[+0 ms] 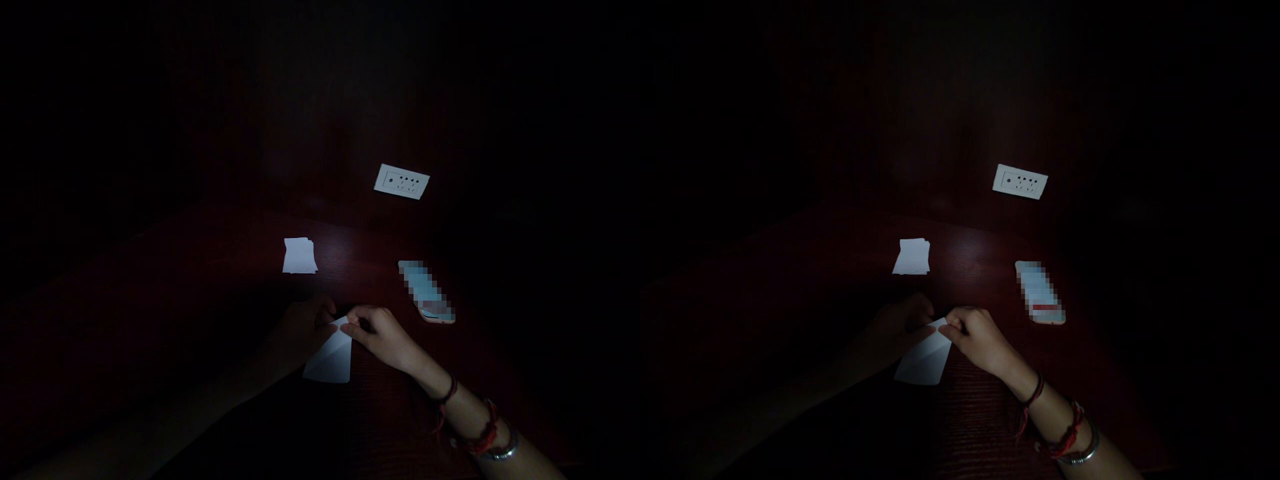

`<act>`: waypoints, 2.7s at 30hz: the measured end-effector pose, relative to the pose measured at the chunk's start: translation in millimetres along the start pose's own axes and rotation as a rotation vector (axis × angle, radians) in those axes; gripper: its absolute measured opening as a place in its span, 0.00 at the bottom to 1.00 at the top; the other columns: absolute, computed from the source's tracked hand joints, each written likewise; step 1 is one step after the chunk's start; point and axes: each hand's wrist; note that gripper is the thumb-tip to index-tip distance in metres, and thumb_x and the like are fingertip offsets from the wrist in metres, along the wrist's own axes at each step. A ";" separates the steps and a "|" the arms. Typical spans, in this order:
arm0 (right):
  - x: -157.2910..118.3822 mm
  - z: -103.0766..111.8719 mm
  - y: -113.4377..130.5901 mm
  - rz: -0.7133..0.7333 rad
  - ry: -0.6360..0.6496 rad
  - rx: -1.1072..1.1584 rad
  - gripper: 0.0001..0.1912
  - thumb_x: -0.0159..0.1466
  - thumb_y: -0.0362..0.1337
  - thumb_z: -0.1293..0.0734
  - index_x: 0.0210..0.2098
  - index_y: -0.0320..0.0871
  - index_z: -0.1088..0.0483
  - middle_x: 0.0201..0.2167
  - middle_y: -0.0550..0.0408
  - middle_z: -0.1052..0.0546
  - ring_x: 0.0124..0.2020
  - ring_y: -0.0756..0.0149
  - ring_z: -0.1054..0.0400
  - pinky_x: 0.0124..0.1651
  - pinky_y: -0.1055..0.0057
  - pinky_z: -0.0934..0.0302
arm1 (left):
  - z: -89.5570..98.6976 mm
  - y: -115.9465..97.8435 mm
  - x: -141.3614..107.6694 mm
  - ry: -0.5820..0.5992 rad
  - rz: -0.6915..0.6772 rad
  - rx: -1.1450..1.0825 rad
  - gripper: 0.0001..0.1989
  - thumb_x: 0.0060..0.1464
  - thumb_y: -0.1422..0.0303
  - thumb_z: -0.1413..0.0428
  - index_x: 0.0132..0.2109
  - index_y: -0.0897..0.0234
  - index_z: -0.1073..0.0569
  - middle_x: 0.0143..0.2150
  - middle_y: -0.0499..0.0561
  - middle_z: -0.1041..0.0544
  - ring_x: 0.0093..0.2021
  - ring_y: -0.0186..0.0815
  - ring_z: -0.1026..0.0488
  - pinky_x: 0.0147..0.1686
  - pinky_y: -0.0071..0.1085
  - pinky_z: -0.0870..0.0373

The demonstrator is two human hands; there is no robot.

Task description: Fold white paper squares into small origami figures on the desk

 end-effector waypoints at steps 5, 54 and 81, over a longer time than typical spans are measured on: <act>-1.4 0.1 3.3 0.054 0.013 -0.038 0.09 0.59 0.32 0.43 0.23 0.40 0.39 0.21 0.59 0.36 0.23 0.73 0.44 0.27 0.77 0.49 | -1.1 7.6 0.6 0.027 -0.081 -0.053 0.09 0.47 0.70 0.49 0.39 0.62 0.36 0.33 0.47 0.30 0.31 0.32 0.32 0.29 0.25 0.36; -1.2 3.8 -0.5 -0.072 -0.050 0.063 0.10 0.59 0.36 0.41 0.33 0.40 0.29 0.25 0.57 0.28 0.26 0.71 0.36 0.30 0.77 0.44 | 4.4 1.5 3.8 0.029 -0.106 0.061 0.06 0.53 0.69 0.53 0.36 0.64 0.32 0.30 0.45 0.29 0.29 0.29 0.33 0.28 0.23 0.40; -0.6 11.2 17.8 0.034 0.007 -0.022 0.11 0.61 0.33 0.44 0.32 0.41 0.31 0.28 0.55 0.27 0.29 0.70 0.35 0.33 0.77 0.44 | 6.3 -7.2 4.8 -0.001 -0.139 0.123 0.09 0.55 0.70 0.58 0.31 0.65 0.35 0.28 0.46 0.32 0.29 0.31 0.35 0.30 0.27 0.42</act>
Point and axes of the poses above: each hand's wrist, its own x-axis towards the middle knuckle, its own z-axis out of the back of the hand, y = z × x
